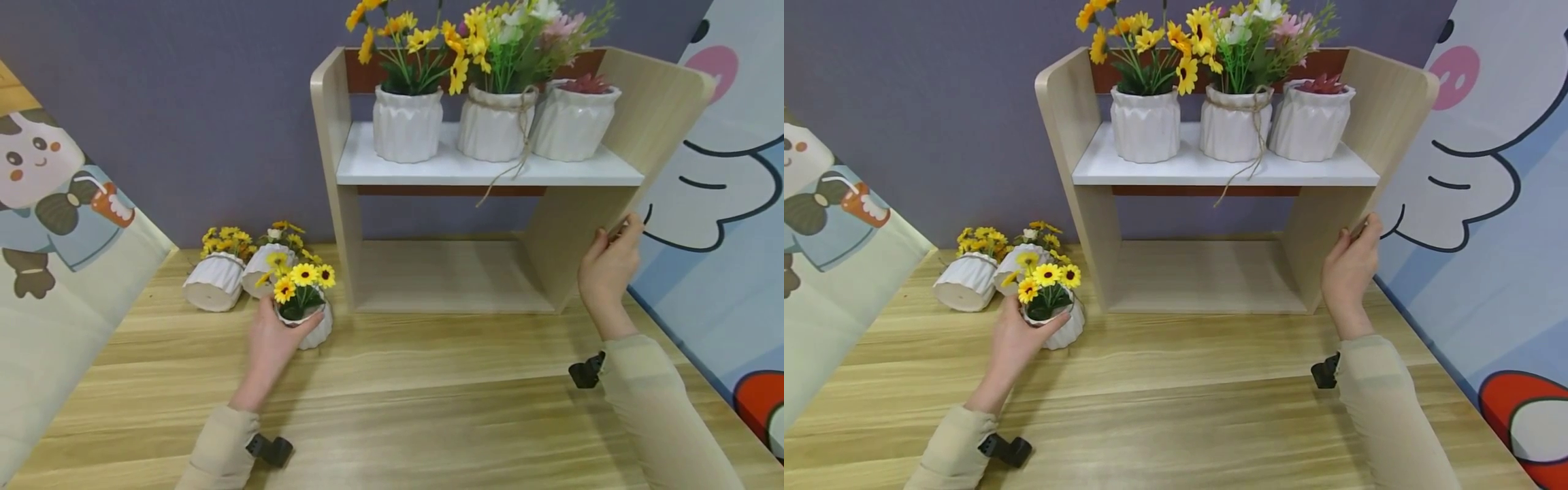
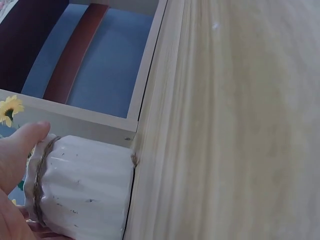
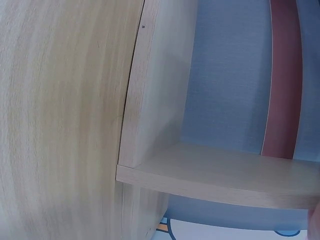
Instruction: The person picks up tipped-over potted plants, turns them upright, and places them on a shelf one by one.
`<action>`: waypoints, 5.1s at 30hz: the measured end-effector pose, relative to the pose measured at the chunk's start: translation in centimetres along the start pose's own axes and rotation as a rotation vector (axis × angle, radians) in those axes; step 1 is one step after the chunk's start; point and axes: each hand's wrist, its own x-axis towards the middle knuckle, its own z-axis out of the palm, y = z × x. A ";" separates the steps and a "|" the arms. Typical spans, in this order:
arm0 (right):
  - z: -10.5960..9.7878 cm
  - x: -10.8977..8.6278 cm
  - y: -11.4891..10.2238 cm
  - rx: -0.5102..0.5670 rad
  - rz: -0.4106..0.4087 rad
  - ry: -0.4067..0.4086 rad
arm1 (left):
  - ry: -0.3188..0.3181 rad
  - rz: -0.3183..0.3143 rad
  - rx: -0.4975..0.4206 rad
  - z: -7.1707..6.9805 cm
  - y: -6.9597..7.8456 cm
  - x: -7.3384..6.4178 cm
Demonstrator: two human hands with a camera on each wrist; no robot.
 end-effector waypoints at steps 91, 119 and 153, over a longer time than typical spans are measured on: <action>-0.3 -0.2 0.0 -0.013 -0.038 0.017 | 0.037 0.335 -0.124 13.3 11.2 -1.0; -0.2 -0.1 0.0 -0.004 -0.046 0.031 | -0.171 0.288 -0.228 20.4 17.3 0.2; -0.3 -0.3 -0.1 -0.022 -0.008 0.007 | -0.319 0.343 -0.264 25.0 21.4 1.1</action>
